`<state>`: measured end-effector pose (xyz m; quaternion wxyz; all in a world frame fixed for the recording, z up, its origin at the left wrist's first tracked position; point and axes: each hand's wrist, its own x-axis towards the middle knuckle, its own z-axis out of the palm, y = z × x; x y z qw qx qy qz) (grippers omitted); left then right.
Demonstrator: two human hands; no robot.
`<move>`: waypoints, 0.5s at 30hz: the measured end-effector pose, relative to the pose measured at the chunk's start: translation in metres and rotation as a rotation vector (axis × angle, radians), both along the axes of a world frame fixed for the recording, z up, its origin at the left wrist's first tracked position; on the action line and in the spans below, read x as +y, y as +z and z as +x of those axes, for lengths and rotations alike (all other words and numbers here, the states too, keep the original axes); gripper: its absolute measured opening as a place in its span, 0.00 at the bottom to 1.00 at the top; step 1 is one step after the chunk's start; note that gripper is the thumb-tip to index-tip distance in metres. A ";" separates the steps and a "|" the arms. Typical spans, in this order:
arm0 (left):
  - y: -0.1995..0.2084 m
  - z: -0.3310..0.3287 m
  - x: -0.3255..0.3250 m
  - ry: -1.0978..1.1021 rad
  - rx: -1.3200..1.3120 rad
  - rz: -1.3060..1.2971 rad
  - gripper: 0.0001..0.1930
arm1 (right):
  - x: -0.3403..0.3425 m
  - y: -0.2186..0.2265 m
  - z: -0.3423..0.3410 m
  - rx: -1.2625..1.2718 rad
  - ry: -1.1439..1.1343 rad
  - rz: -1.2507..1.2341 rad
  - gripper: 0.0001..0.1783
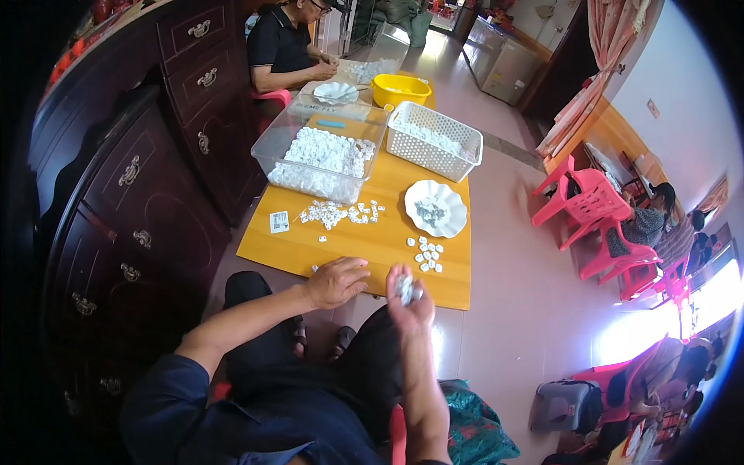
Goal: The recorder manually assembles small white plastic components by snapping them together at a workspace.
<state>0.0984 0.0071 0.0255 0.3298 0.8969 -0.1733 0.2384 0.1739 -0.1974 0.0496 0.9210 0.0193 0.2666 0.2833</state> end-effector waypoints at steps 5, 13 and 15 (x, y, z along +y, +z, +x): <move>-0.023 0.004 0.001 0.023 0.106 0.080 0.16 | 0.041 0.027 0.140 -0.128 -0.065 -0.122 0.23; -0.035 -0.002 -0.002 0.084 0.041 0.074 0.19 | 0.109 0.130 0.364 -0.360 -0.085 -0.627 0.33; -0.039 -0.002 -0.002 0.089 0.027 0.072 0.19 | 0.118 0.146 0.373 -0.413 -0.050 -0.716 0.38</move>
